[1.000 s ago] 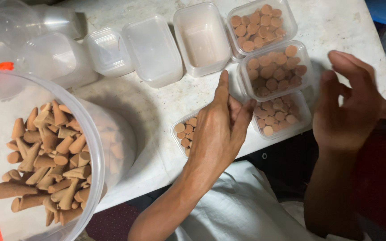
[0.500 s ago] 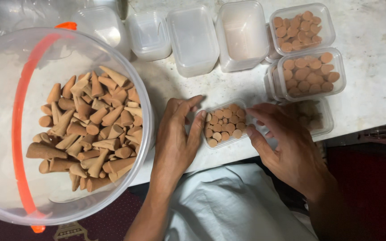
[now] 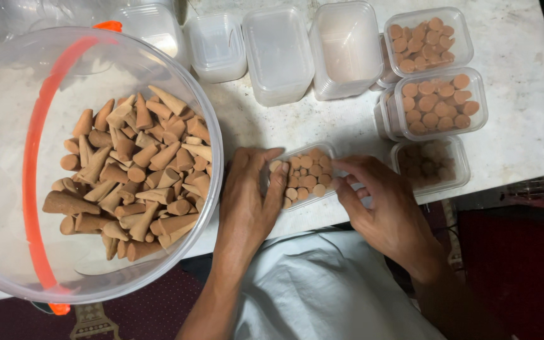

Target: The person sorts incense cones from a large bucket into small plastic containers by hand.

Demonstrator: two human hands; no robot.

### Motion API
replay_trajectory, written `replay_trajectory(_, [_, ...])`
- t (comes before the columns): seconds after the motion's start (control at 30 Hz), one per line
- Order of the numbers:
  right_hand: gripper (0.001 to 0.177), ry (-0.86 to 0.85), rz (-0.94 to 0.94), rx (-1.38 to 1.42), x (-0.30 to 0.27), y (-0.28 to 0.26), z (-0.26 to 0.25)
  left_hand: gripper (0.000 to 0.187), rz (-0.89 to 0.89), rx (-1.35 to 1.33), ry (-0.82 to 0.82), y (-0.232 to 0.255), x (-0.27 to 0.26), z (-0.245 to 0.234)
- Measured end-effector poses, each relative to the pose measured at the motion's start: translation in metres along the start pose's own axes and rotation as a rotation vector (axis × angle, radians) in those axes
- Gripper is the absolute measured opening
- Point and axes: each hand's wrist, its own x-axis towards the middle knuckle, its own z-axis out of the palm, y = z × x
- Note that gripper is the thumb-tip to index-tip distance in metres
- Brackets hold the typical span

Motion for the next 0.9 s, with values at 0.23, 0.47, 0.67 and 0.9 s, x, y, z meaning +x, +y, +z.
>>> replay_trajectory(0.23, [0.029,-0.061,0.012,0.032,0.003,-0.004,0.010,0.039,-0.043,0.066,-0.014,0.002,-0.001,0.004])
replay_trajectory(0.47, [0.027,-0.020,0.027,0.197,0.001,-0.003,0.009,0.040,-0.175,0.004,-0.107,0.017,0.005,0.000])
replay_trajectory(0.67, [0.027,0.089,-0.025,0.098,0.004,0.003,-0.003,0.042,-0.038,0.020,-0.043,0.034,0.011,0.001])
replay_trajectory(0.9, [0.024,0.080,-0.002,0.018,0.008,0.003,-0.009,0.044,-0.042,0.039,-0.074,0.031,0.005,0.000])
